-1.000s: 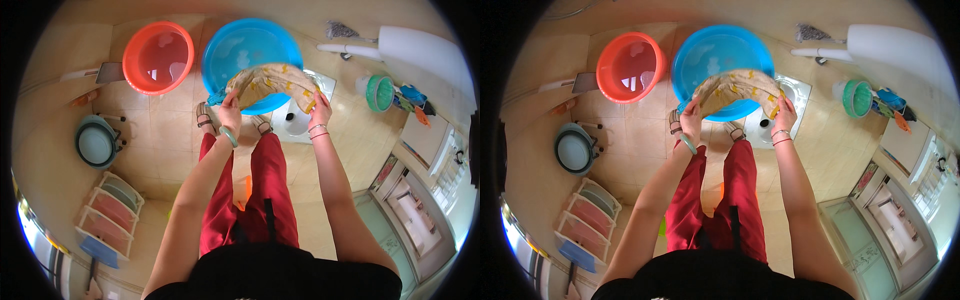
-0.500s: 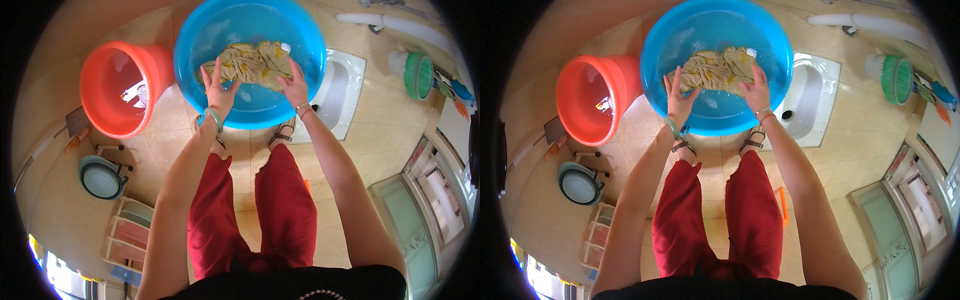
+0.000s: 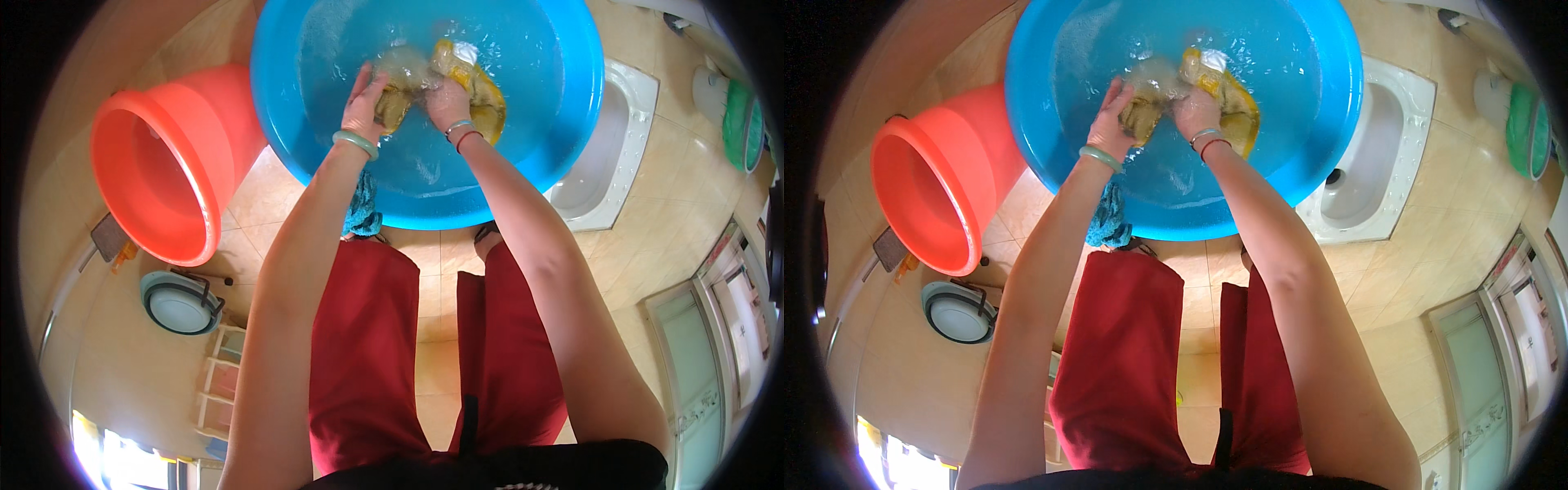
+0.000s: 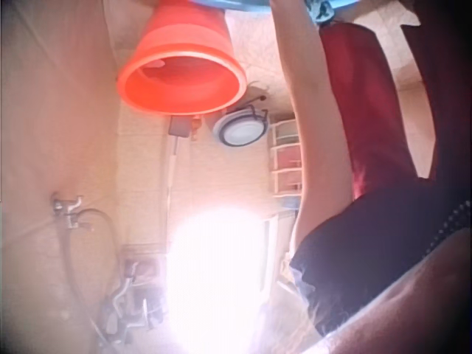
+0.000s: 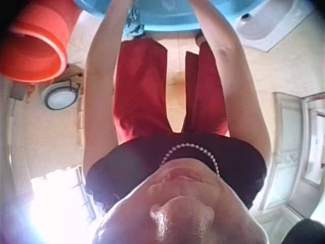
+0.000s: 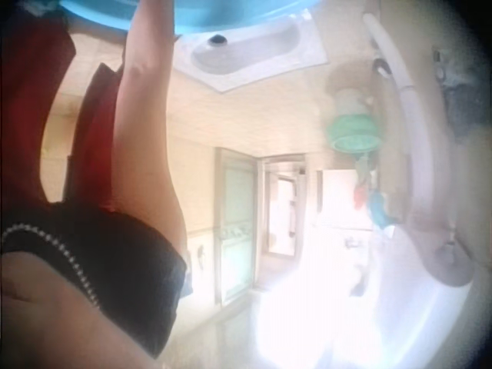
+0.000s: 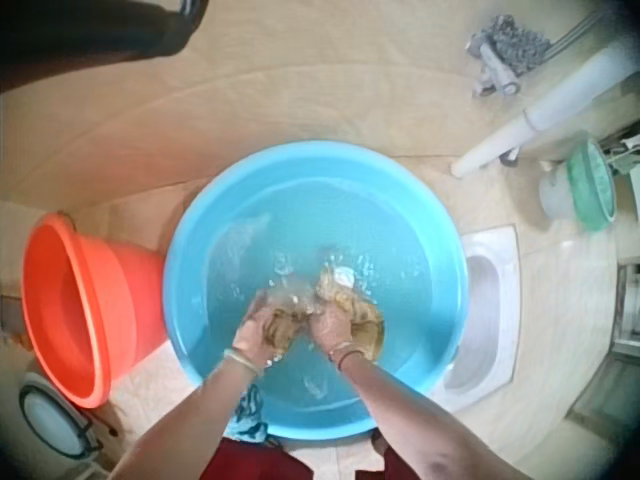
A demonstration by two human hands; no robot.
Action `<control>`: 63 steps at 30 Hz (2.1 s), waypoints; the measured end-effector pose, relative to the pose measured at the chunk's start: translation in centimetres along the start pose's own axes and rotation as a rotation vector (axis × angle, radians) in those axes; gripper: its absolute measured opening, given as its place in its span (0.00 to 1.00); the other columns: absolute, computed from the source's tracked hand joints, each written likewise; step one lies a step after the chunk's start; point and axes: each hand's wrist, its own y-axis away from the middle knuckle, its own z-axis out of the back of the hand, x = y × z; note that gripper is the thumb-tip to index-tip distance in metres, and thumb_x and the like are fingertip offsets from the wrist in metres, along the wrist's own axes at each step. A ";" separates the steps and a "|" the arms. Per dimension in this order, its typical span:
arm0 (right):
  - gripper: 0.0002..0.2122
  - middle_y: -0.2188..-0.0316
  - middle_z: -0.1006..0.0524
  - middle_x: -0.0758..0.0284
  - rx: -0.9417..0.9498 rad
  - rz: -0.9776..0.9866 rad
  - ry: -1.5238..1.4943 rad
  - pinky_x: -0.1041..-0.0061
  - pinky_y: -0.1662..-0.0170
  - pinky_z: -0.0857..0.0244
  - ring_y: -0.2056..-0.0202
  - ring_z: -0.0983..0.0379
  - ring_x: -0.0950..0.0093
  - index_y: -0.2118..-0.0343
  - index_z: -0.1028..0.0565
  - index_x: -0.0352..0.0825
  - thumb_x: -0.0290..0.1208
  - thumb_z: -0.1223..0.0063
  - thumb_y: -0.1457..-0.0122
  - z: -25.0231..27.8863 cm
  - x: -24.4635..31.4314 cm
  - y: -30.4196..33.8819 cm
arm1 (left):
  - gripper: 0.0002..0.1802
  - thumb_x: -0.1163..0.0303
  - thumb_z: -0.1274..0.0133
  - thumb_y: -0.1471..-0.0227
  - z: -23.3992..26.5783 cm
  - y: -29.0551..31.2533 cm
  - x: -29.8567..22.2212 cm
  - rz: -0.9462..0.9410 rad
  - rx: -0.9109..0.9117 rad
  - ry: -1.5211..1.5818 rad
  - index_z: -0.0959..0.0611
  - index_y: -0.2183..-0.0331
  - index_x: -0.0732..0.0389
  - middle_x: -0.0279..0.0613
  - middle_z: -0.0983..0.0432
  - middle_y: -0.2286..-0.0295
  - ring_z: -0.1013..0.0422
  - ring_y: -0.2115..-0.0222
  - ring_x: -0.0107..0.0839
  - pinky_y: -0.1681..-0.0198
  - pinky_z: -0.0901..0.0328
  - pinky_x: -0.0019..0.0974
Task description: The person washes a yellow cloth in a green bucket, then scrubs a white appliance with it. They rinse the cloth in a blue basin and wring it out. Finally, they pick up a blue cloth from a red bucket.
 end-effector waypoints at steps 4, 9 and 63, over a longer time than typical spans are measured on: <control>0.16 0.65 0.24 0.58 -0.219 0.295 -0.522 0.70 0.67 0.32 0.70 0.26 0.64 0.54 0.31 0.36 0.27 0.48 0.47 5.0 8.4 8.1 | 0.35 0.49 0.46 0.50 0.2 0.5 -1.1 0.310 0.240 0.262 0.34 0.45 0.53 0.45 0.30 0.54 0.33 0.53 0.41 0.49 0.37 0.42; 0.12 0.69 0.26 0.62 -0.080 0.453 -0.666 0.70 0.71 0.32 0.71 0.26 0.63 0.61 0.30 0.38 0.29 0.44 0.48 10.1 14.9 16.9 | 0.26 0.56 0.45 0.48 -3.2 7.1 -3.6 0.156 0.324 0.141 0.29 0.50 0.54 0.44 0.29 0.56 0.31 0.57 0.39 0.56 0.32 0.42; 0.08 0.69 0.23 0.58 -0.592 0.305 -0.492 0.66 0.70 0.31 0.69 0.26 0.57 0.70 0.25 0.35 0.33 0.45 0.49 10.6 17.7 10.4 | 0.17 0.50 0.55 0.44 -3.0 6.9 -1.9 -0.073 0.469 0.771 0.27 0.70 0.54 0.31 0.35 0.75 0.38 0.74 0.27 0.71 0.39 0.32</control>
